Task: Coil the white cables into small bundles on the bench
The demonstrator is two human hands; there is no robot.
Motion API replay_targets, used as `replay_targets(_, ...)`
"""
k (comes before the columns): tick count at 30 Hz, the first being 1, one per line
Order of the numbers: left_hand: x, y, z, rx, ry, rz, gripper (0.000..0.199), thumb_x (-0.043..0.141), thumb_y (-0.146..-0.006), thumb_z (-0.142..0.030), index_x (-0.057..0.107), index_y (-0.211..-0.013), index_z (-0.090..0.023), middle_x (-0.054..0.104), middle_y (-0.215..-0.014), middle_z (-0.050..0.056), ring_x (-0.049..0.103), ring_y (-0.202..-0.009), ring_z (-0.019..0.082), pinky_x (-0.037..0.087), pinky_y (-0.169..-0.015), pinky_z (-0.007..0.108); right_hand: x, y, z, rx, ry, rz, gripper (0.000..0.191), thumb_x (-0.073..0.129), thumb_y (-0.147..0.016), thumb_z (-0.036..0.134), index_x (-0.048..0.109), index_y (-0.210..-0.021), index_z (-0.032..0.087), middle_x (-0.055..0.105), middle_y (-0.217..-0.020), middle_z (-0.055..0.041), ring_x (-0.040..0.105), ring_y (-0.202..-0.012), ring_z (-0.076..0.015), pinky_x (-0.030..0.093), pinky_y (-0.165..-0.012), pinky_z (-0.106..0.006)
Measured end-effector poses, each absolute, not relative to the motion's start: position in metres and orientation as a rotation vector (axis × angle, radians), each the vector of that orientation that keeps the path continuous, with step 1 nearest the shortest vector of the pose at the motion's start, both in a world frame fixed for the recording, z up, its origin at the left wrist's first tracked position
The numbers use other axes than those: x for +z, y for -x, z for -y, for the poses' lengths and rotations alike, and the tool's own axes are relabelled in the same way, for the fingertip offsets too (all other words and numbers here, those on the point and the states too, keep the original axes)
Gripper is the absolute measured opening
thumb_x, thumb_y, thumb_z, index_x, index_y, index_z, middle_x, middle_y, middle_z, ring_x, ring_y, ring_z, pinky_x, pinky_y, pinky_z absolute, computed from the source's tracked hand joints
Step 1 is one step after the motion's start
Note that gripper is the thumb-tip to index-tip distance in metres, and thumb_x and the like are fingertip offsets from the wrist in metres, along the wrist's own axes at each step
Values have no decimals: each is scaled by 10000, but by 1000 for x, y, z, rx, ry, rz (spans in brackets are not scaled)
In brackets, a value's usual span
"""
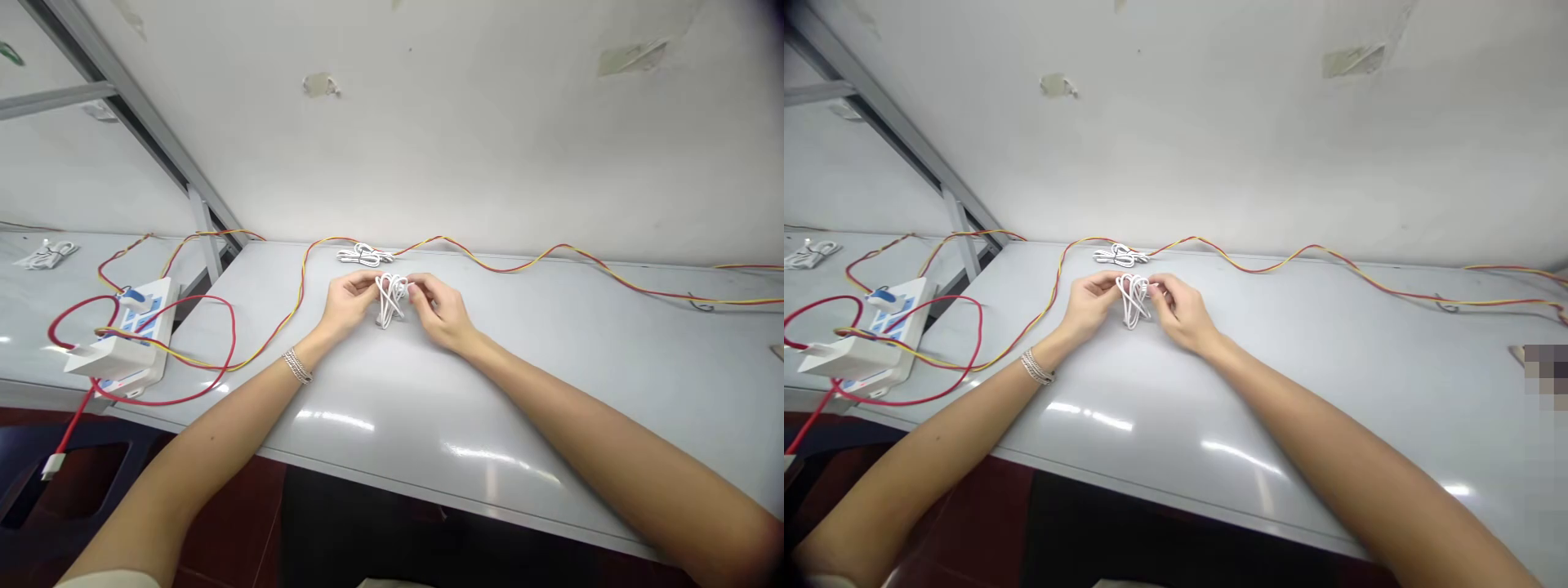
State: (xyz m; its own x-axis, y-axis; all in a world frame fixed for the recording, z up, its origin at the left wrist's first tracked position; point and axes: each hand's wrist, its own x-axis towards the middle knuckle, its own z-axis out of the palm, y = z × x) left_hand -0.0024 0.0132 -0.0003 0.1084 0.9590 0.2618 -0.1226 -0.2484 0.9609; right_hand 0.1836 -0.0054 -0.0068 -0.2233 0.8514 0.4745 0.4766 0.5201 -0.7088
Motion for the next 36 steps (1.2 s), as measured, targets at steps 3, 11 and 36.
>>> replay_targets(3, 0, 2, -12, 1359, -1385, -894, 312, 827, -691, -377, 727, -862, -135, 743, -848, 68, 706, -797, 178, 588, -786, 331, -7, -181, 10, 565, 954, 1904, 286, 442, -989, 351, 615, -1126, 168, 645, -811, -39, 534, -638, -124, 432, -620, -268)
replay_targets(11, 0, 1, -7, 1385, -1510, -912, 237, 822, -692, -333, 735, -811, -148, 730, -811, 53, 689, -759, 167, 582, -753, 318, -12, -181, 7, 396, 896, 2037, 266, 475, -966, 323, 525, -748, 179, 518, -677, -2, 426, -584, -108, 363, -591, -260)
replay_targets(36, -1, -1, 3, 1240, -1888, -1034, 225, 699, -829, -355, 708, -876, -136, 713, -863, 75, 665, -746, 161, 552, -726, 282, -11, -183, 2, 1028, 930, 1641, 392, 639, -845, 422, 553, -1140, 178, 602, -735, 6, 558, -558, -113, 453, -520, -249)
